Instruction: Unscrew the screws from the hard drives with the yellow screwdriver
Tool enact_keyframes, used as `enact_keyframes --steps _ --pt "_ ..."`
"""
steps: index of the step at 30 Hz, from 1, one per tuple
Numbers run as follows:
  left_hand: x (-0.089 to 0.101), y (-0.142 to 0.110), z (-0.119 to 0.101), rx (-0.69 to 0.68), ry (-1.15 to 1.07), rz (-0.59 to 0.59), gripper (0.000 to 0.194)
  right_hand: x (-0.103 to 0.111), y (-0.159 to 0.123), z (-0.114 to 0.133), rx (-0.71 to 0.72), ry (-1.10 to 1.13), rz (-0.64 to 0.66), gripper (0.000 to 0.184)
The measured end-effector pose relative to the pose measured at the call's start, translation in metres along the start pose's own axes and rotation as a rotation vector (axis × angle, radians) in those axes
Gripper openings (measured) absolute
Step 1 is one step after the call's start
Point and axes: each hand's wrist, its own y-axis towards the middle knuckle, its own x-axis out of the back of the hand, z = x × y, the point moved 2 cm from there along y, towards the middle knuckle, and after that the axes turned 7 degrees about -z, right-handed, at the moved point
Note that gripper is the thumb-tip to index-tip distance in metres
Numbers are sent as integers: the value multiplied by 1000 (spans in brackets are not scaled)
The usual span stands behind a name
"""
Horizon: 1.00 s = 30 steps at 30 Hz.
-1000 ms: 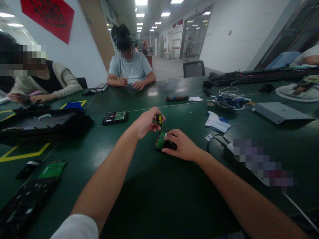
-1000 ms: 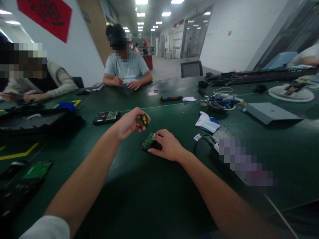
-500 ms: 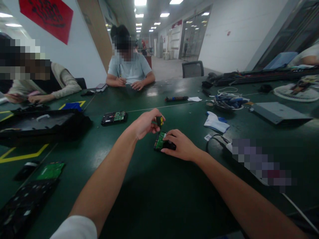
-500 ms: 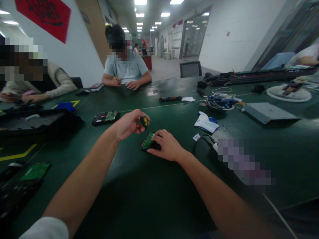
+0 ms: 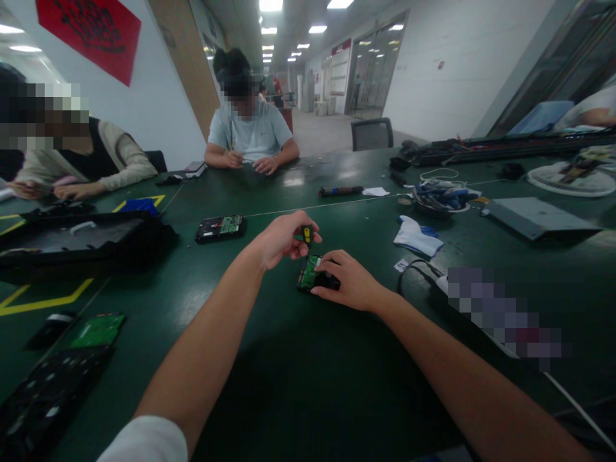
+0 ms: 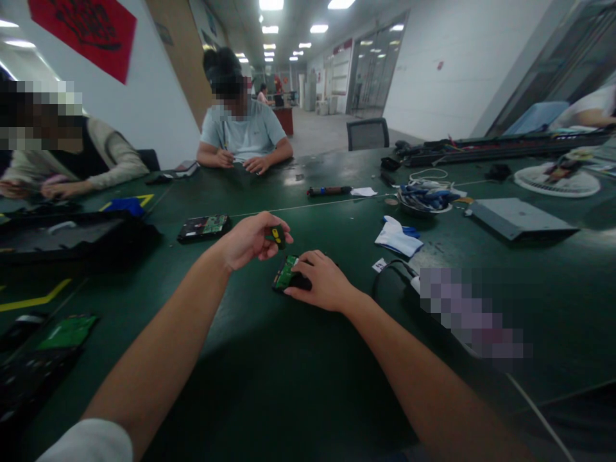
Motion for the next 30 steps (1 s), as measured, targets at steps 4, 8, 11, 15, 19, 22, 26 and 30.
enact_keyframes --steps 4,8,11,15,19,22,26,30 --pt "-2 1 1 8 -2 -14 15 -1 0 0 0 7 -7 40" --pt "1 1 -2 -148 148 -134 20 -1 0 0 0 -1 1 41" --pt "2 0 -3 -164 174 -135 22 -1 0 0 -2 -4 7 42" --pt "1 0 0 -28 -1 -14 20 -1 -1 -1 1 -6 2 41" --pt "1 2 1 47 -80 10 18 -1 -1 -1 10 2 -7 40" --pt "2 2 0 11 -15 -33 19 0 0 0 10 10 -5 40" --pt "3 1 0 -74 83 -52 25 1 0 0 -5 10 5 40" --pt "3 1 0 -112 161 -85 28 1 0 1 -17 -1 19 41"
